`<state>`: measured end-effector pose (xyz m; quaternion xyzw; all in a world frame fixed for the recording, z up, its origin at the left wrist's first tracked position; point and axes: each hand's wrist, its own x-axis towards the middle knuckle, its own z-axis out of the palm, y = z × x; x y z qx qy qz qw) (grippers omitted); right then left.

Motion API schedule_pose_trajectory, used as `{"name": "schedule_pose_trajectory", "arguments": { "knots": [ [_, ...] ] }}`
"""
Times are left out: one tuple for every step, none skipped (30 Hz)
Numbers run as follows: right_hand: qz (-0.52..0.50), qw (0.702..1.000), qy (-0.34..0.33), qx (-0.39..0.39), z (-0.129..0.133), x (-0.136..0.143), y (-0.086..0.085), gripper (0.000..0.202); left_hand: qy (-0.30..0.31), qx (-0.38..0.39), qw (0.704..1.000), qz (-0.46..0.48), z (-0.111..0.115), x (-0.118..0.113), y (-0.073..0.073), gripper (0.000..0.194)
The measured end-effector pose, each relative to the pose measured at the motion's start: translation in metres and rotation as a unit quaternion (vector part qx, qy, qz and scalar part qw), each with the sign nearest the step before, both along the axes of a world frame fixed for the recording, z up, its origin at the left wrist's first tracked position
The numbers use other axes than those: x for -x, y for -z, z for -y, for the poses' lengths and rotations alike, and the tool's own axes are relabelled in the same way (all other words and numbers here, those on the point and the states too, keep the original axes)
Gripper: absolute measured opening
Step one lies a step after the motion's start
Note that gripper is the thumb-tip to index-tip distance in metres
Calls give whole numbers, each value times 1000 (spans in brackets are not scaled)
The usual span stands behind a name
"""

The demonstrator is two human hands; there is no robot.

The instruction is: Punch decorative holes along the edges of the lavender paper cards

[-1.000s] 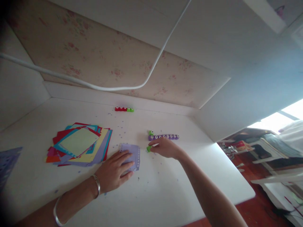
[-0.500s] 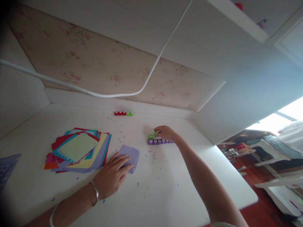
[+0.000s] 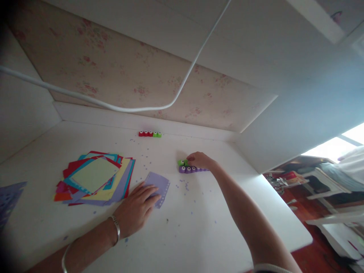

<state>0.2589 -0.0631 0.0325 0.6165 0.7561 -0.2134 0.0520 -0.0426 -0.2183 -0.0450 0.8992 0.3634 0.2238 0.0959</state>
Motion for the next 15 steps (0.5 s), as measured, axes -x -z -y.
{"name": "schedule_pose_trajectory", "arguments": {
  "knots": [
    [-2,1000,-12,6,0,0,-1,30,0,-1,1000,0,0,0,0,33],
    [-4,1000,-23,13,0,1,-2,29,1,-2,1000,-1,0,0,0,33],
    [-5,999,-31,18,1,1,-3,29,1,-2,1000,-2,-1,0,-1,33],
    [-6,999,-36,21,1,2,-4,28,1,-2,1000,-2,-1,0,-1,33],
    [-6,999,-39,22,1,2,-4,28,2,-1,1000,-3,-1,0,-1,32],
    [-4,999,-39,20,1,2,-3,28,1,0,1000,-2,-1,0,-1,32],
    [-1,999,-36,16,1,2,-3,28,0,0,1000,-1,0,0,-1,32],
    [3,1000,-30,9,1,2,-2,28,-2,1,1000,0,0,0,-1,32],
    [7,1000,-22,-1,0,2,-1,29,-3,1,1000,1,0,-1,-1,32],
    [12,1000,-12,-12,0,2,-1,30,-4,1,1000,3,0,-1,-1,31],
    [17,1000,-4,-24,0,2,0,32,-5,1,1000,5,0,-1,0,31],
    [22,999,3,-35,-1,2,0,34,-4,-1,1000,7,0,-1,0,31],
    [28,999,6,-44,-1,3,0,34,-4,-3,1000,10,0,-1,0,30],
    [34,998,7,-50,-1,4,0,35,-3,-4,1000,12,0,-1,0,30],
    [39,998,6,-53,-1,5,-1,35,-3,-6,1000,14,0,-1,-1,30]
  ]
}}
